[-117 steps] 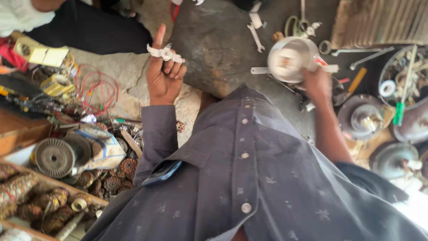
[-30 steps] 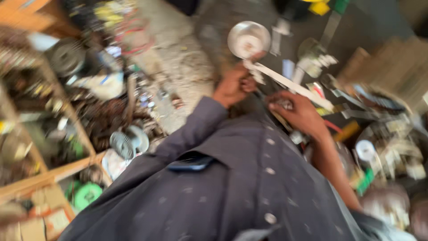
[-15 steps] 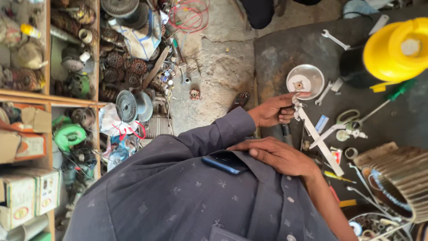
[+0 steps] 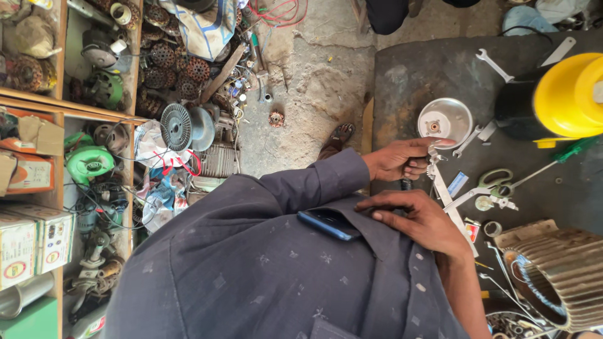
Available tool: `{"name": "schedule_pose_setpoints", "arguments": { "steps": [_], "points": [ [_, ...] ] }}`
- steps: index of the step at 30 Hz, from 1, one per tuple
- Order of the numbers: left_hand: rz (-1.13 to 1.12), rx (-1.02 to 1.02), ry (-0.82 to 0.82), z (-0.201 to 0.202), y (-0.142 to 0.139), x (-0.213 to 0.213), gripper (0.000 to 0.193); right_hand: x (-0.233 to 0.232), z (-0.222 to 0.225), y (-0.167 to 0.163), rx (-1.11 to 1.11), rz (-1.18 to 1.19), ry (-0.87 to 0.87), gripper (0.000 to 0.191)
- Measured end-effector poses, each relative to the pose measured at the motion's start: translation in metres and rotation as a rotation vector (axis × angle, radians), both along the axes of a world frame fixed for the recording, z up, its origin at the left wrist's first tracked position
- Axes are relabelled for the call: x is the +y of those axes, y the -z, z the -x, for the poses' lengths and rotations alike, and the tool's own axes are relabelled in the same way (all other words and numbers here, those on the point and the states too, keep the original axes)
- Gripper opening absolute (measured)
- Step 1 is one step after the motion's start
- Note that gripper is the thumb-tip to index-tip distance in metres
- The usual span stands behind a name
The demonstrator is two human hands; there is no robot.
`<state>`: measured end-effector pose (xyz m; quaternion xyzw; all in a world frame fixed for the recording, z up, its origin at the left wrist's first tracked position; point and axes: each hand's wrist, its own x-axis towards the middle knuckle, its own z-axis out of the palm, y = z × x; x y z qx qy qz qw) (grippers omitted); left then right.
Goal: The person assembles a small electrical component inside a metal housing. They use pliers to cut a wire, insert a small metal piece into the housing, and then use a hammer to tap it into place. They also apply a liquid from a bottle into the housing and continue to adjust the internal parts with their fingers.
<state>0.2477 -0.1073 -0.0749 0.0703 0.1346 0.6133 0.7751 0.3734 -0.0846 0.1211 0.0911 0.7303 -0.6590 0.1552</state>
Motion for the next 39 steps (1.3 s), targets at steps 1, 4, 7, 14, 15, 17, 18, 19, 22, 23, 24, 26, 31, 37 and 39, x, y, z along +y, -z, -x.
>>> {"name": "schedule_pose_setpoints", "arguments": {
  "steps": [1,4,7,14,15,17,18,19,22,23,24,26,31,37,39],
  "points": [
    [-0.022,0.008,0.003,0.001,0.000,0.001,0.052,0.002,0.000,0.001,0.016,0.000,-0.010,0.025],
    [-0.028,0.019,0.014,0.002,0.000,0.001,0.052,0.002,0.002,0.005,0.038,0.022,-0.028,0.025],
    [-0.025,0.014,0.014,0.003,0.000,0.000,0.051,-0.001,0.005,0.004,0.020,0.015,-0.027,0.026],
    [-0.028,0.019,0.021,0.004,0.000,-0.008,0.050,-0.004,0.010,-0.009,0.289,0.258,-0.202,0.051],
    [-0.020,0.018,0.022,0.003,0.000,-0.008,0.050,-0.005,0.013,-0.008,0.287,0.231,-0.248,0.051],
    [-0.006,0.015,0.024,0.002,0.000,-0.008,0.050,-0.005,0.016,-0.006,0.283,0.174,-0.338,0.051],
    [-0.018,0.014,0.021,0.001,0.000,-0.009,0.050,-0.006,0.016,-0.005,0.272,0.195,-0.313,0.049],
    [-0.029,0.015,0.017,0.001,0.000,-0.009,0.050,-0.007,0.016,-0.004,0.263,0.217,-0.288,0.047],
    [-0.018,0.020,0.013,0.000,0.000,-0.011,0.051,-0.008,0.012,0.002,0.243,0.225,-0.238,0.043],
    [-0.008,0.021,0.016,-0.001,0.000,-0.011,0.052,-0.008,0.010,0.003,0.237,0.218,-0.224,0.042],
    [-0.012,0.018,0.015,-0.001,0.000,-0.011,0.051,-0.008,0.008,0.004,0.231,0.223,-0.204,0.041],
    [-0.029,0.019,0.015,-0.002,0.001,-0.009,0.050,-0.007,0.005,0.007,0.226,0.222,-0.165,0.039],
    [-0.045,-0.034,0.024,-0.005,0.008,-0.003,0.049,-0.008,-0.008,0.015,0.142,0.184,0.117,0.038],
    [-0.094,-0.013,-0.058,-0.004,0.020,-0.014,0.053,-0.006,-0.034,0.037,0.202,0.214,0.484,0.037],
    [-0.106,-0.028,-0.063,0.002,0.019,-0.026,0.053,-0.007,-0.037,0.050,0.295,0.305,0.588,0.033]
  ]
}}
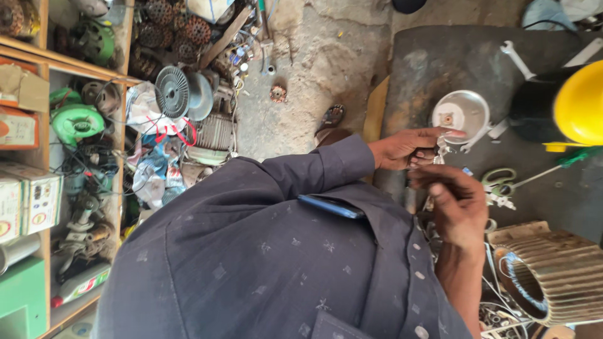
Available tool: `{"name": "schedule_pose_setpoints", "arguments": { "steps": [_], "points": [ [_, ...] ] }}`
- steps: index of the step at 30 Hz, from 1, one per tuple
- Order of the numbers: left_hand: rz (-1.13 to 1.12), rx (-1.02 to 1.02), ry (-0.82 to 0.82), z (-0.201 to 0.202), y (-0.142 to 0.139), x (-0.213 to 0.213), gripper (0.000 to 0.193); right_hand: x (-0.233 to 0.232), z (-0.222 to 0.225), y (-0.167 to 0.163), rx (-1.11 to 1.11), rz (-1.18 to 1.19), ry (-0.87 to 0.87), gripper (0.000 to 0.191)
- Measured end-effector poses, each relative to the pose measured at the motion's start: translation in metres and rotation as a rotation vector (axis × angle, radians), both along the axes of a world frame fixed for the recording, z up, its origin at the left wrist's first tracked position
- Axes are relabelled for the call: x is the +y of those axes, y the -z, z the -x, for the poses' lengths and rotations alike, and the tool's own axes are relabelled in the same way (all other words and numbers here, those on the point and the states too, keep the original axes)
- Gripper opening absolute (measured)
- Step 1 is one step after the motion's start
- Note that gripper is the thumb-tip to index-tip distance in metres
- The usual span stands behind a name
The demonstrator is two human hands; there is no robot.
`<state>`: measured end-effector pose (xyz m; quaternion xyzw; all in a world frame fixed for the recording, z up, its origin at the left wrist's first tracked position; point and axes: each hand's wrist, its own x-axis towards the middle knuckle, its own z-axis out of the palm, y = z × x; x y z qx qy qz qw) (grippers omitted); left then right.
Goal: The person assembles a small electrical component inside a metal housing. They use pliers to cut a wire, insert a small metal piece into the housing, and then use a hammer to tap it into place. They also apply a liquid from a bottle into the housing and continue to adjust the internal parts with their fingers.
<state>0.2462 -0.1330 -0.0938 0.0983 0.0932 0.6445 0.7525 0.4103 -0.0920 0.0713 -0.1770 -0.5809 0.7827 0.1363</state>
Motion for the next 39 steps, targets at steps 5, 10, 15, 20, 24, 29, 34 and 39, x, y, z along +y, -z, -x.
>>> {"name": "schedule_pose_setpoints", "arguments": {
  "steps": [5,10,15,20,24,29,34,39],
  "points": [
    [-0.018,-0.002,-0.031,0.030,-0.011,-0.051,0.053,-0.010,-0.001,0.027,0.043,0.135,0.215,0.027],
    [0.109,0.045,-0.128,0.082,-0.018,-0.116,0.057,-0.021,0.027,0.061,-0.190,0.009,0.254,0.025],
    [0.123,-0.022,-0.278,0.140,-0.019,-0.184,0.058,-0.032,0.096,0.118,-0.513,-0.201,0.012,0.027],
    [0.248,0.001,-0.374,0.218,-0.029,-0.281,0.064,-0.066,0.181,0.195,-0.714,-0.413,-0.292,0.027],
    [0.235,-0.061,-0.415,0.266,-0.026,-0.339,0.055,-0.101,0.229,0.277,-0.736,-0.638,-0.520,0.026],
    [0.650,0.925,-0.480,0.284,0.022,-0.363,0.065,-0.104,0.292,0.414,-0.833,-0.621,-0.721,0.024],
    [0.770,-0.270,-0.766,0.266,0.143,-0.359,0.077,-0.116,0.378,0.577,-0.752,-0.729,-0.711,0.022],
    [0.775,-0.278,-0.775,0.230,0.275,-0.365,0.097,-0.125,0.465,0.732,-0.613,-1.192,-0.764,0.022]
  ]
}}
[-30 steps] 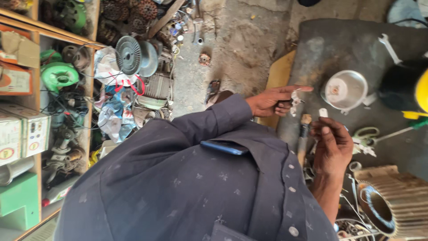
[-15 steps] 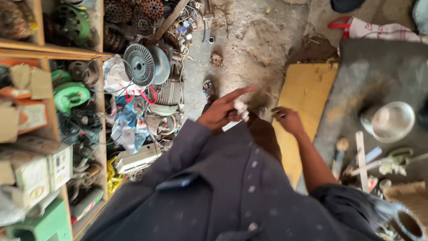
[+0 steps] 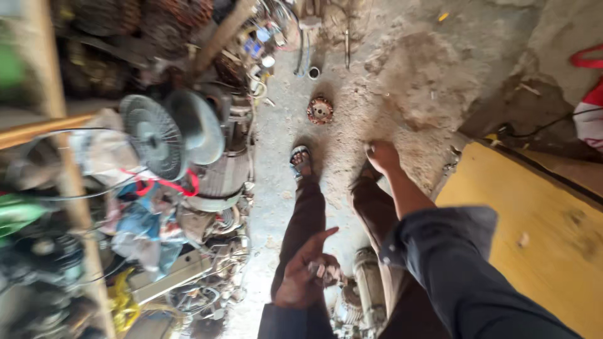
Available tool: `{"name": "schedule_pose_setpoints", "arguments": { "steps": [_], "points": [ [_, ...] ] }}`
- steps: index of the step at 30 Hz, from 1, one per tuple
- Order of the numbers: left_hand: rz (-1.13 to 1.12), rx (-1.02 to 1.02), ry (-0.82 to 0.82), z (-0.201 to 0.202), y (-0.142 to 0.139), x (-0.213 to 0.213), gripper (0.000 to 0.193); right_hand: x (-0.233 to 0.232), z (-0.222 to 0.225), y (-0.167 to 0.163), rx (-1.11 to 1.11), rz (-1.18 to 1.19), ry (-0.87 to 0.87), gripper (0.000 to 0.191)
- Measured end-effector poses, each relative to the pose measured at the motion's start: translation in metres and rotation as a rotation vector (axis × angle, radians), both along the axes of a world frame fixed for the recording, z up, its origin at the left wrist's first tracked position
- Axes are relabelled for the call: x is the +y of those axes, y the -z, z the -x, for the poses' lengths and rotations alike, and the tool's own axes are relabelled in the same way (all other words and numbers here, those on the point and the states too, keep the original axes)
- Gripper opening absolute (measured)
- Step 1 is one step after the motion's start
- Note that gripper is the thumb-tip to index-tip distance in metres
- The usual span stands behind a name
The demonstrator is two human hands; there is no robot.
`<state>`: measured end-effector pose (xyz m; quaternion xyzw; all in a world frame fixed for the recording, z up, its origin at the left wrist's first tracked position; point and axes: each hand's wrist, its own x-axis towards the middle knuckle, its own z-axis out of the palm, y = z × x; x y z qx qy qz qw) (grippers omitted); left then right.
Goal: The person assembles a small electrical component inside a metal housing. They use pliers to cut a wire, insert a small metal piece into the housing, and then use a hammer to tap it into place. They also apply a liquid from a bottle into the housing and continue to adjust the internal parts with their fingers.
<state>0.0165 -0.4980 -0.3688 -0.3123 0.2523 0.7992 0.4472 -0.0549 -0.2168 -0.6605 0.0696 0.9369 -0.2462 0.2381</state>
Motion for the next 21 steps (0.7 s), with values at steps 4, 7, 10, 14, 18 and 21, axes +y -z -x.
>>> {"name": "schedule_pose_setpoints", "arguments": {
  "steps": [4,7,10,14,18,21],
  "points": [
    [0.132,0.058,0.111,-0.028,0.070,0.005,0.092,0.003,0.052,0.088,-0.011,-0.065,0.130,0.022],
    [-0.082,-0.066,-0.021,-0.038,0.105,0.006,0.087,0.004,0.083,0.124,0.053,-0.057,0.181,0.016],
    [-0.115,-0.037,-0.025,-0.048,0.125,-0.002,0.084,-0.001,0.104,0.140,0.176,-0.014,0.181,0.021],
    [-0.103,0.103,0.032,-0.053,0.156,-0.015,0.085,-0.010,0.130,0.152,0.206,0.022,0.254,0.030],
    [0.007,0.102,0.107,-0.050,0.160,-0.021,0.085,-0.009,0.146,0.148,-0.009,-0.137,0.137,0.026],
    [0.140,0.032,0.130,-0.040,0.138,-0.015,0.085,-0.005,0.131,0.124,-0.007,-0.084,0.124,0.025]
  ]
}}
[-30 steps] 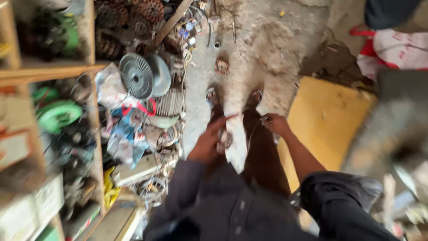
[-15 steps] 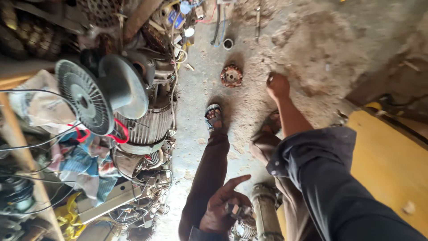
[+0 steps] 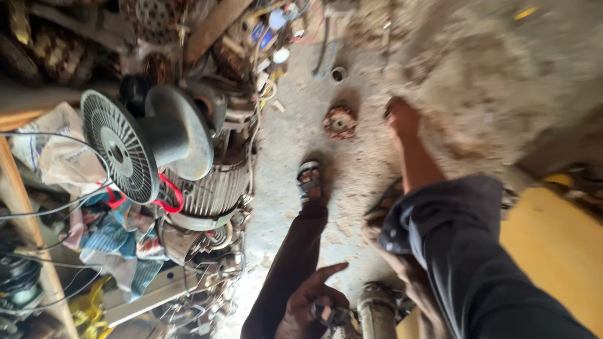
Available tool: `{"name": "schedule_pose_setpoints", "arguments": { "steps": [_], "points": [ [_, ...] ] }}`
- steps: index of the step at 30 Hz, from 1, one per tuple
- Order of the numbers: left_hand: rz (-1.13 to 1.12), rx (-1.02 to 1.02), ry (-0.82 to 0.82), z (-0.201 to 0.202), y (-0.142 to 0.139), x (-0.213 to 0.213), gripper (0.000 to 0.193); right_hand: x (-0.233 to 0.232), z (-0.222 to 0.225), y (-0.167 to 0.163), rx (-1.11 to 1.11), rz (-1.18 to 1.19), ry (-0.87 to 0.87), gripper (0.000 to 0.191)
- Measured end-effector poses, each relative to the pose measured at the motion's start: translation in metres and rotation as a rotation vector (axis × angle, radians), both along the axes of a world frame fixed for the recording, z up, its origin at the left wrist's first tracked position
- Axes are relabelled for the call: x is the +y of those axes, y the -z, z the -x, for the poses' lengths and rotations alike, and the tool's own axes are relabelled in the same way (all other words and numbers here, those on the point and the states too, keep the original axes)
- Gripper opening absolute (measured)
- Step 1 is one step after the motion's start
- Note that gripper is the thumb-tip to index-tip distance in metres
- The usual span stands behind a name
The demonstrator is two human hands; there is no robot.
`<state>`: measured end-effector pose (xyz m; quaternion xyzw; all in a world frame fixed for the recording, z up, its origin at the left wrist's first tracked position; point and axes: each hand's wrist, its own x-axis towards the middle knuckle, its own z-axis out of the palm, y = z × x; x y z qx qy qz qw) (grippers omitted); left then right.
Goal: The person assembles a small electrical component inside a metal housing. They use pliers to cut a wire, insert a small metal piece into the housing, and then use a hammer to tap it into place. They also apply a liquid from a bottle into the housing and continue to adjust the internal parts with their fingers.
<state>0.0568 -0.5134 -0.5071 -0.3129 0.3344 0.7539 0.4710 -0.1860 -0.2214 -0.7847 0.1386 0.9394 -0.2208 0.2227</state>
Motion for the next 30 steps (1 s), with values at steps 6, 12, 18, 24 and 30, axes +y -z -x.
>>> {"name": "schedule_pose_setpoints", "arguments": {
  "steps": [6,12,18,24,30],
  "points": [
    [-0.295,-0.022,-0.213,0.053,-0.083,0.040,0.081,0.000,-0.092,-0.131,-0.102,0.164,0.198,0.023],
    [-0.244,0.110,0.029,0.129,-0.209,0.082,0.071,0.029,-0.167,-0.365,0.187,0.612,0.489,0.021],
    [-0.268,0.810,0.301,0.158,-0.328,0.125,0.070,0.041,-0.217,-0.638,0.517,0.526,0.582,0.023],
    [-0.433,0.299,0.522,0.130,-0.419,0.164,0.057,-0.002,-0.262,-0.819,0.773,0.171,0.265,0.026],
    [-0.499,0.335,0.767,0.080,-0.477,0.188,0.058,-0.035,-0.313,-0.866,0.760,0.024,0.452,0.021]
  ]
}}
